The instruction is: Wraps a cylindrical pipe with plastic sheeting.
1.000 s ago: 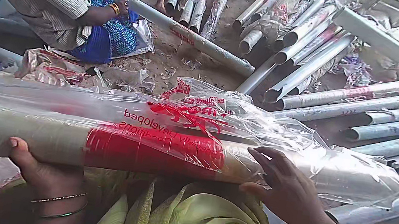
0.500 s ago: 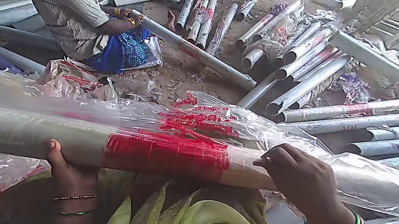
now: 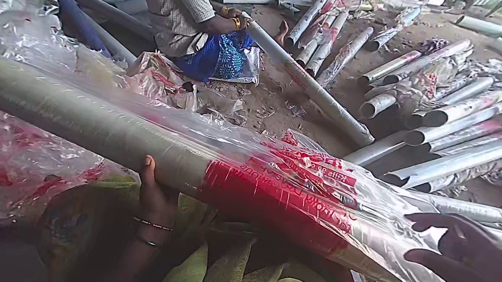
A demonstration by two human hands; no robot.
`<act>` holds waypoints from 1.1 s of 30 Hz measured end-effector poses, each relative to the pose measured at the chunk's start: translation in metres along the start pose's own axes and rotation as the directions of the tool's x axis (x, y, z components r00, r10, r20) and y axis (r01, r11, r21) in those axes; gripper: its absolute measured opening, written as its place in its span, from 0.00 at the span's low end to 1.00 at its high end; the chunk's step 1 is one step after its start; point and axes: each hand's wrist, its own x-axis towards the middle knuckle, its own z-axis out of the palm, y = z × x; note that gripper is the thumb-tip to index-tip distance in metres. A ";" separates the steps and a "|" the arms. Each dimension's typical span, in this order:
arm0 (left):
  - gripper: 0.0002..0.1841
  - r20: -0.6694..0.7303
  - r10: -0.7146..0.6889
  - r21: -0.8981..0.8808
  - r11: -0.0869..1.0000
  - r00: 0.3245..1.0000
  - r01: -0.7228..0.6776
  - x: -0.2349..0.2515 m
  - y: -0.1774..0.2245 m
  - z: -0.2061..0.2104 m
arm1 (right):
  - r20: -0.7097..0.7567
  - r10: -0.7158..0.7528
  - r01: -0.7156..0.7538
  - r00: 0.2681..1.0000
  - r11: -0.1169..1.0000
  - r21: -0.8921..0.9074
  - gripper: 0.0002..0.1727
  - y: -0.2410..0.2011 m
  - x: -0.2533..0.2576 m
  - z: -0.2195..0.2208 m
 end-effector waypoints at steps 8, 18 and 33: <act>0.22 0.052 0.024 0.023 0.999 0.998 -0.026 -0.010 -0.002 0.002 | -0.111 -0.458 0.456 0.882 0.889 -0.052 0.31 -0.096 0.022 0.039; 0.16 0.107 0.089 -0.035 0.996 0.990 -0.086 -0.018 0.001 -0.005 | 0.389 -0.556 0.589 0.734 0.807 0.043 0.27 -0.152 0.078 0.082; 0.23 0.116 0.144 -0.221 0.968 0.983 -0.116 -0.008 0.002 -0.002 | 0.687 -0.201 0.036 0.698 0.968 0.247 0.18 -0.118 0.148 0.087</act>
